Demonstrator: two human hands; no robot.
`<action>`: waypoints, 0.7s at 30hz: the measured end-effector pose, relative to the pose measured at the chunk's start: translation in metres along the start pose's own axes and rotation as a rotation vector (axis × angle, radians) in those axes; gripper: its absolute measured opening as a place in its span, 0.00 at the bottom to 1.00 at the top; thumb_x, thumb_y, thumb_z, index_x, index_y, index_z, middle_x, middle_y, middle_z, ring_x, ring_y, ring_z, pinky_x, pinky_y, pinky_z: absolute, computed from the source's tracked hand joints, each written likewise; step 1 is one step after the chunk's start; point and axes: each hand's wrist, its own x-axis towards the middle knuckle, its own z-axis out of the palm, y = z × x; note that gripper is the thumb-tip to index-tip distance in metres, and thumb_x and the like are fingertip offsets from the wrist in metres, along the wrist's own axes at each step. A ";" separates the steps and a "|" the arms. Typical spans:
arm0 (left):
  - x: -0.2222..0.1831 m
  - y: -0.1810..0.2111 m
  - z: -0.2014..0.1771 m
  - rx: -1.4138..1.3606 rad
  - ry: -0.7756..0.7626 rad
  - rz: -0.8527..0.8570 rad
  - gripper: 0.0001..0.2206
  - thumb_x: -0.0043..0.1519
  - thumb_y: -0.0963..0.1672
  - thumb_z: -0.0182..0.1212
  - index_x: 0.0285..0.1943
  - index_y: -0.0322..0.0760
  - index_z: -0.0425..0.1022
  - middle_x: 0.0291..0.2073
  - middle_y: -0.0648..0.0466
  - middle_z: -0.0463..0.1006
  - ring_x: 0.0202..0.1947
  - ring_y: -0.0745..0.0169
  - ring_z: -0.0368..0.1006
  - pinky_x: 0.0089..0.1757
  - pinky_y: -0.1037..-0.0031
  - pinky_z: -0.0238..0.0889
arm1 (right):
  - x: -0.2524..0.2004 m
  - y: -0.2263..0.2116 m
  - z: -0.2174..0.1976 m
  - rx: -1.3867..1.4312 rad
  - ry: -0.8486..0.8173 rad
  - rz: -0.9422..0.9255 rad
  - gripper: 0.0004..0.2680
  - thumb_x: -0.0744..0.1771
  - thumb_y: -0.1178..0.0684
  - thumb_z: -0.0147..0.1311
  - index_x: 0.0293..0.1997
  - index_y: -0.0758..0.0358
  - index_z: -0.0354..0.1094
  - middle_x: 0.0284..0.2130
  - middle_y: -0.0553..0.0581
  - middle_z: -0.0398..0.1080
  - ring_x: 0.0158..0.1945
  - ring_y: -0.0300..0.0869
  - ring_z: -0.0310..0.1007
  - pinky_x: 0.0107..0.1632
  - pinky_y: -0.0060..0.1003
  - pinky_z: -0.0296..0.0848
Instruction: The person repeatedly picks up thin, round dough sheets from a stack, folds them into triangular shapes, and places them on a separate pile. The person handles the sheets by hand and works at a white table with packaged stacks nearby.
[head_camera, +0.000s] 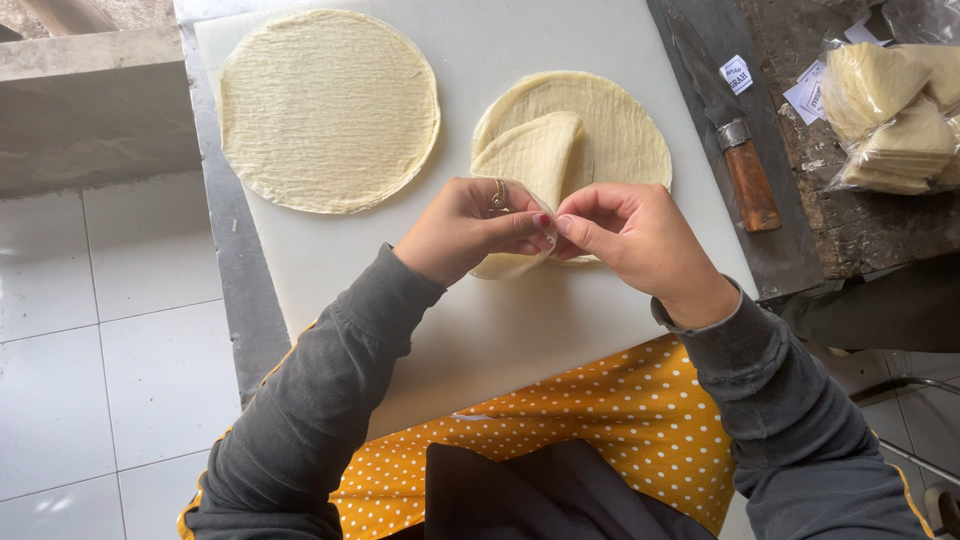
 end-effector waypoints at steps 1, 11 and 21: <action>0.000 0.000 0.000 -0.010 -0.011 0.011 0.09 0.65 0.42 0.63 0.45 0.26 0.78 0.37 0.49 0.83 0.41 0.66 0.81 0.47 0.76 0.76 | 0.001 0.001 0.001 0.024 -0.016 0.002 0.07 0.69 0.57 0.55 0.45 0.72 0.72 0.37 0.58 0.78 0.41 0.38 0.81 0.47 0.32 0.81; 0.000 -0.003 0.005 0.247 0.175 0.169 0.08 0.62 0.42 0.66 0.42 0.26 0.79 0.36 0.51 0.85 0.39 0.67 0.82 0.43 0.75 0.76 | 0.003 0.015 0.000 0.136 -0.008 -0.032 0.06 0.70 0.57 0.52 0.43 0.71 0.70 0.38 0.58 0.76 0.43 0.40 0.80 0.51 0.36 0.82; 0.000 -0.005 0.011 0.288 0.239 0.405 0.07 0.62 0.39 0.64 0.43 0.24 0.74 0.39 0.52 0.82 0.43 0.67 0.82 0.46 0.75 0.78 | 0.007 0.021 0.007 -0.029 0.158 -0.171 0.02 0.68 0.62 0.55 0.41 0.70 0.69 0.35 0.60 0.78 0.40 0.38 0.80 0.48 0.33 0.82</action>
